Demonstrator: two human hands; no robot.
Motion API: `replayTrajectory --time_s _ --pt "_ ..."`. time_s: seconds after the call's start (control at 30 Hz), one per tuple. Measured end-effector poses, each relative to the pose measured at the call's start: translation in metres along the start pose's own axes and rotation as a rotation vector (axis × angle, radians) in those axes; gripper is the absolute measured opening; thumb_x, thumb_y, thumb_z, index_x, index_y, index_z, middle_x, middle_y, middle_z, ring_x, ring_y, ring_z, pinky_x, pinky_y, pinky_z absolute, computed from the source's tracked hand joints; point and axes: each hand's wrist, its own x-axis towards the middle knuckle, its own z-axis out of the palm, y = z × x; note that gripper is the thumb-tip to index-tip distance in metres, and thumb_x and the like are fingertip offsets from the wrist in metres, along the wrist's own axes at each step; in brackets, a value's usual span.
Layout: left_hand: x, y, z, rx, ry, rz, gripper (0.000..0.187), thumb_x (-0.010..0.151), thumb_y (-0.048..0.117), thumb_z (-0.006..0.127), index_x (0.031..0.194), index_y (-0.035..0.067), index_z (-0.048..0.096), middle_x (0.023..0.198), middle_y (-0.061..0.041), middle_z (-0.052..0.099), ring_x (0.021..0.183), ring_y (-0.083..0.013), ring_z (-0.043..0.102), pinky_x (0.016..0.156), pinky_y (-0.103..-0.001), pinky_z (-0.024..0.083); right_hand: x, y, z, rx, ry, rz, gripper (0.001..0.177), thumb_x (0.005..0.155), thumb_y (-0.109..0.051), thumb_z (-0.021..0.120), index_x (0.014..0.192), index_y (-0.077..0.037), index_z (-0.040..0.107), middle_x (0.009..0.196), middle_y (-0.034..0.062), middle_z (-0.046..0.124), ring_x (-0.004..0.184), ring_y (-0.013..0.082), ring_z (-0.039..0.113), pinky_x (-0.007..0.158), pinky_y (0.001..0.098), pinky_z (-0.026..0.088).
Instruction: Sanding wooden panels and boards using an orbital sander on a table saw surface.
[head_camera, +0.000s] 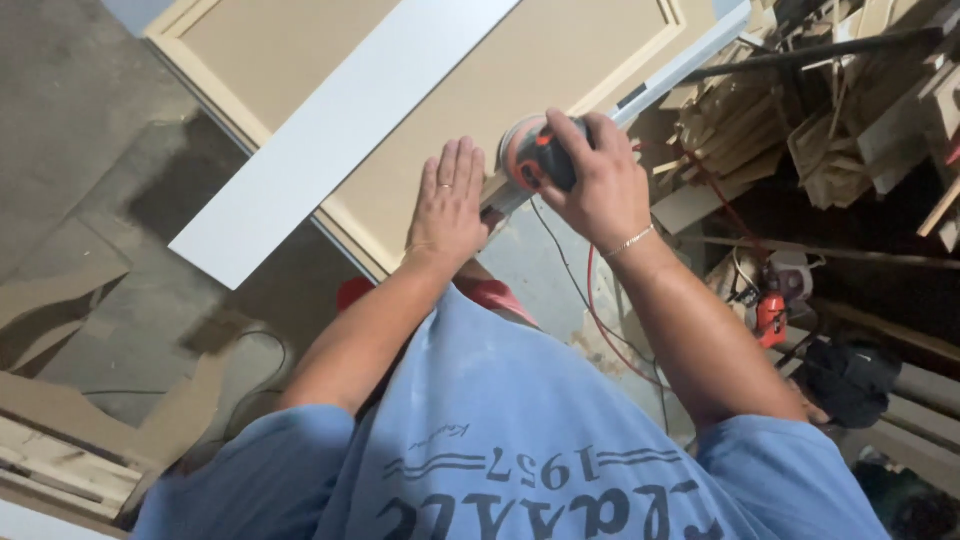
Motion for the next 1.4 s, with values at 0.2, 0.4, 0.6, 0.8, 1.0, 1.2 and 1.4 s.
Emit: replayTrajectory --time_s 0.2,0.4,0.6,0.8,1.0,1.2,1.4 --pt "0.0 -0.002 0.005 0.044 -0.05 -0.008 0.102 0.097 0.075 0.037 0.167 0.005 0.013 0.174 -0.016 0.009 0.161 -0.0321 0.006 0.13 -0.051 0.008 0.033 0.049 -0.021 0.074 -0.027 0.18 0.08 0.083 -0.031 0.092 0.151 -0.015 0.052 0.134 0.0267 0.052 0.11 0.0421 0.06 0.084 0.0583 0.06" --pt "0.0 -0.003 0.001 0.058 -0.047 0.013 0.106 0.095 0.076 0.042 0.167 0.003 0.013 0.174 -0.018 0.008 0.161 -0.0342 0.007 0.13 -0.052 0.009 0.06 0.125 -0.024 0.067 0.055 0.19 0.078 0.08 -0.02 0.086 0.151 -0.018 0.055 0.124 0.0212 0.052 0.102 0.0435 0.06 0.068 0.0581 0.056" --pt "-0.001 -0.002 0.002 0.061 -0.066 0.01 0.109 0.094 0.077 0.043 0.167 0.004 0.01 0.174 -0.018 0.005 0.161 -0.0346 0.002 0.131 -0.053 0.004 0.06 0.134 -0.016 0.023 0.19 0.11 0.06 0.074 -0.023 0.085 0.129 -0.006 0.066 0.118 0.0219 0.055 0.095 0.046 0.062 0.063 0.0565 0.054" --pt "-0.003 -0.003 -0.002 0.049 -0.051 0.016 0.108 0.095 0.077 0.043 0.167 0.003 0.013 0.174 -0.018 0.007 0.161 -0.0344 0.004 0.131 -0.051 0.004 0.025 0.056 -0.011 0.163 0.049 0.139 0.073 0.087 -0.03 0.085 0.15 -0.009 0.055 0.128 0.028 0.053 0.107 0.0433 0.06 0.079 0.0552 0.058" --pt "0.0 -0.002 -0.028 -0.091 -0.141 0.023 0.104 0.084 0.04 0.071 0.165 0.001 0.02 0.172 -0.023 0.015 0.16 -0.0397 0.009 0.129 -0.057 0.01 -0.015 0.013 0.011 0.183 0.026 -0.013 0.077 0.073 -0.028 0.087 0.145 -0.025 0.059 0.13 0.0217 0.057 0.115 0.0452 0.063 0.095 0.0523 0.054" --pt "0.0 -0.003 -0.013 -0.14 -0.132 0.021 0.097 0.087 0.052 0.066 0.166 0.015 0.024 0.171 -0.019 0.018 0.159 -0.0412 0.011 0.128 -0.06 0.011 0.0 0.038 0.004 0.102 0.032 0.069 0.075 0.078 -0.034 0.082 0.148 -0.031 0.055 0.132 0.0175 0.055 0.112 0.0418 0.064 0.09 0.0509 0.058" --pt "-0.002 -0.004 -0.002 0.02 0.03 0.057 0.092 0.093 0.074 0.055 0.166 0.022 0.032 0.171 -0.02 0.02 0.157 -0.0409 0.019 0.127 -0.057 0.017 0.043 0.107 -0.021 0.093 0.052 0.237 0.083 0.082 -0.03 0.093 0.153 -0.016 0.052 0.133 0.0247 0.052 0.112 0.0418 0.059 0.078 0.0562 0.061"
